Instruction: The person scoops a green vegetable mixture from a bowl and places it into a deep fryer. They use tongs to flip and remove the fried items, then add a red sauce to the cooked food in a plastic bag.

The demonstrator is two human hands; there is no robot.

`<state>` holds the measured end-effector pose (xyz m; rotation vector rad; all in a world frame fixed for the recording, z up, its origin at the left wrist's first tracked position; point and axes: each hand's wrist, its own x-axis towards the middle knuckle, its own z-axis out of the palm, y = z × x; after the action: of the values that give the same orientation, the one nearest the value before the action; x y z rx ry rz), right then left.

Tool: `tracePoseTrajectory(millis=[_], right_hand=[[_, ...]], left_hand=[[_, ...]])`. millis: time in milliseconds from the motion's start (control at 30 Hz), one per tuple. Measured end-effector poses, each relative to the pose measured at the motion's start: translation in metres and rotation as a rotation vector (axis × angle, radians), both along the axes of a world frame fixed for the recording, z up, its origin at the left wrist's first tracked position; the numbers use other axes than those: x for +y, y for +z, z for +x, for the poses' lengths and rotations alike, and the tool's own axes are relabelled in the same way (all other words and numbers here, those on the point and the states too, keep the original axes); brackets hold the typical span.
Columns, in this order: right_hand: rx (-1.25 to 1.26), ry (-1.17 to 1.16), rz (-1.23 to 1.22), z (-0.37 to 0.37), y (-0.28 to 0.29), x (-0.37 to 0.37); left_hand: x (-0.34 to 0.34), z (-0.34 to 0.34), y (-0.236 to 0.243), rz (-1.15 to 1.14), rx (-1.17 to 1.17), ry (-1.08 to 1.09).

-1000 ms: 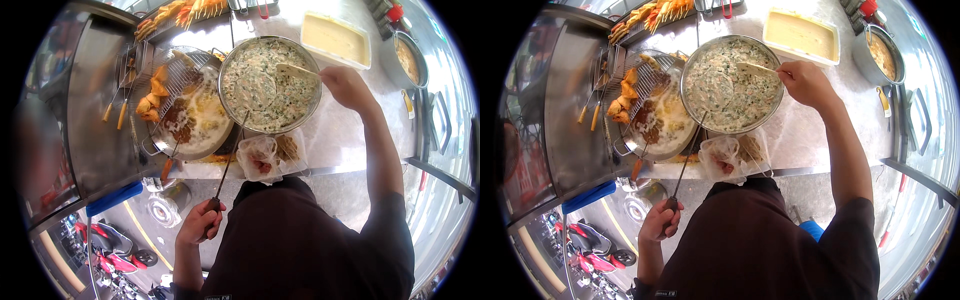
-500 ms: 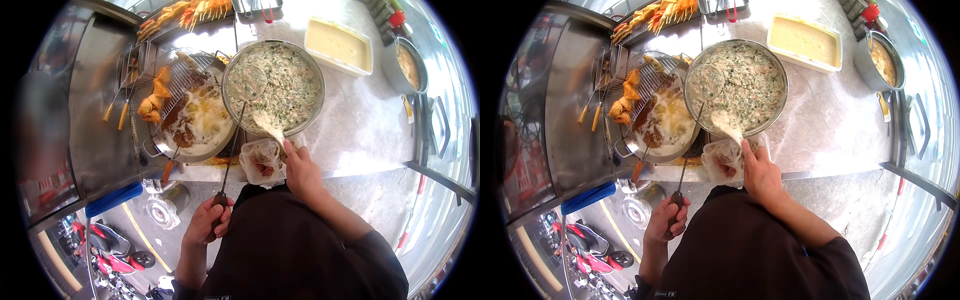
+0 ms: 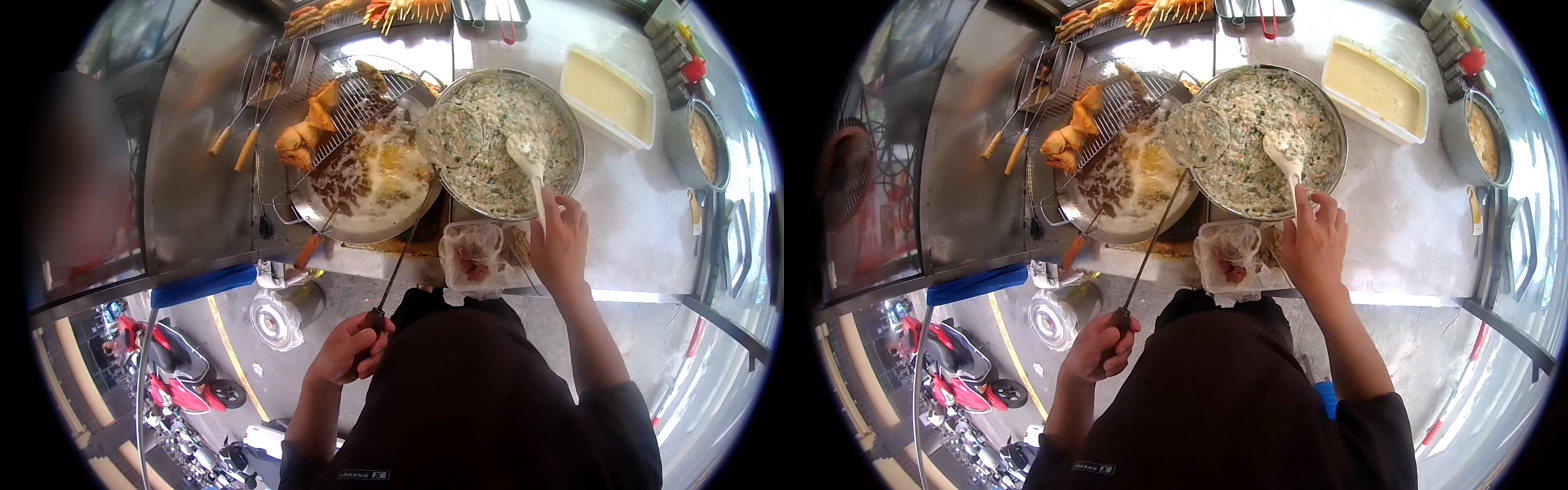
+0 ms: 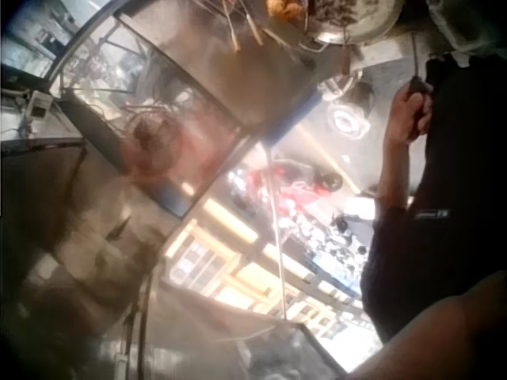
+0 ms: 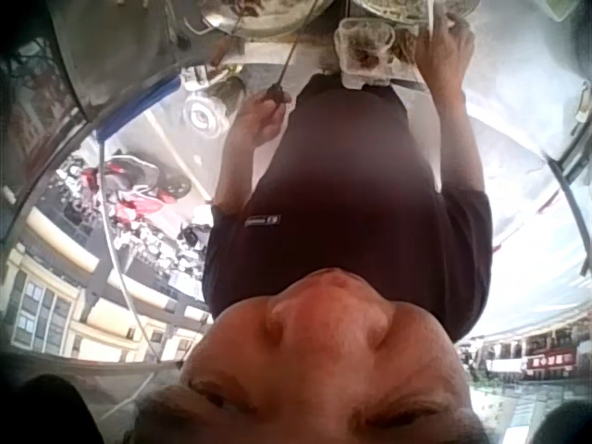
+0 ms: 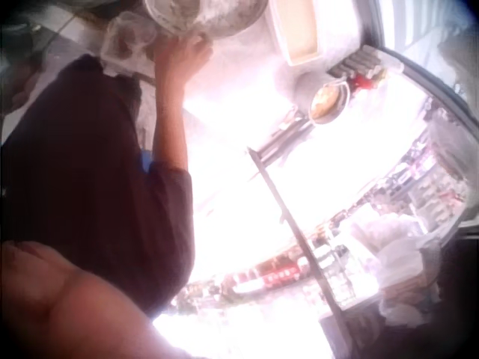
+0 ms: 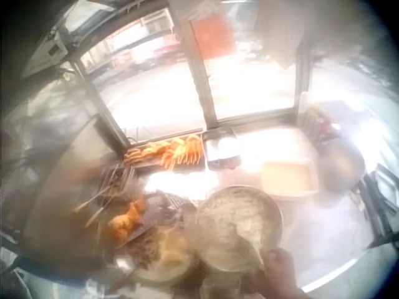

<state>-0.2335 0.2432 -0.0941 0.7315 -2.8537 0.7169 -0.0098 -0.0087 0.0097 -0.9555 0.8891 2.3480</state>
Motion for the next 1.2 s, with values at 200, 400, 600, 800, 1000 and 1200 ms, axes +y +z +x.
tracePoseTrajectory(millis=[200,400,600,800,1000,1200], right_hand=[[-0.476,0.316,-0.225,0.064,0.027,-0.050],[-0.559,0.380,-0.097,0.116,0.012,-0.098],[-1.499,0.225,-0.262,0.144,-0.035,-0.166],[-2.087,-0.240,-1.046,0.174,-0.086,-0.295],[-2.249,-0.208,-1.566,0.179,-0.099,-0.323],[-1.809,-0.497,-1.107,0.177,-0.052,-0.250]], left_hand=[[-0.050,0.067,-0.005,-0.013,-0.060,0.126],[-0.097,0.066,-0.049,-0.040,-0.126,0.161],[-0.139,0.046,-0.093,-0.030,-0.113,0.165],[-0.172,0.022,-0.127,-0.100,-0.082,0.168],[-0.189,0.000,-0.140,-0.200,-0.049,0.158],[-0.184,-0.004,-0.136,-0.295,-0.073,0.132]])
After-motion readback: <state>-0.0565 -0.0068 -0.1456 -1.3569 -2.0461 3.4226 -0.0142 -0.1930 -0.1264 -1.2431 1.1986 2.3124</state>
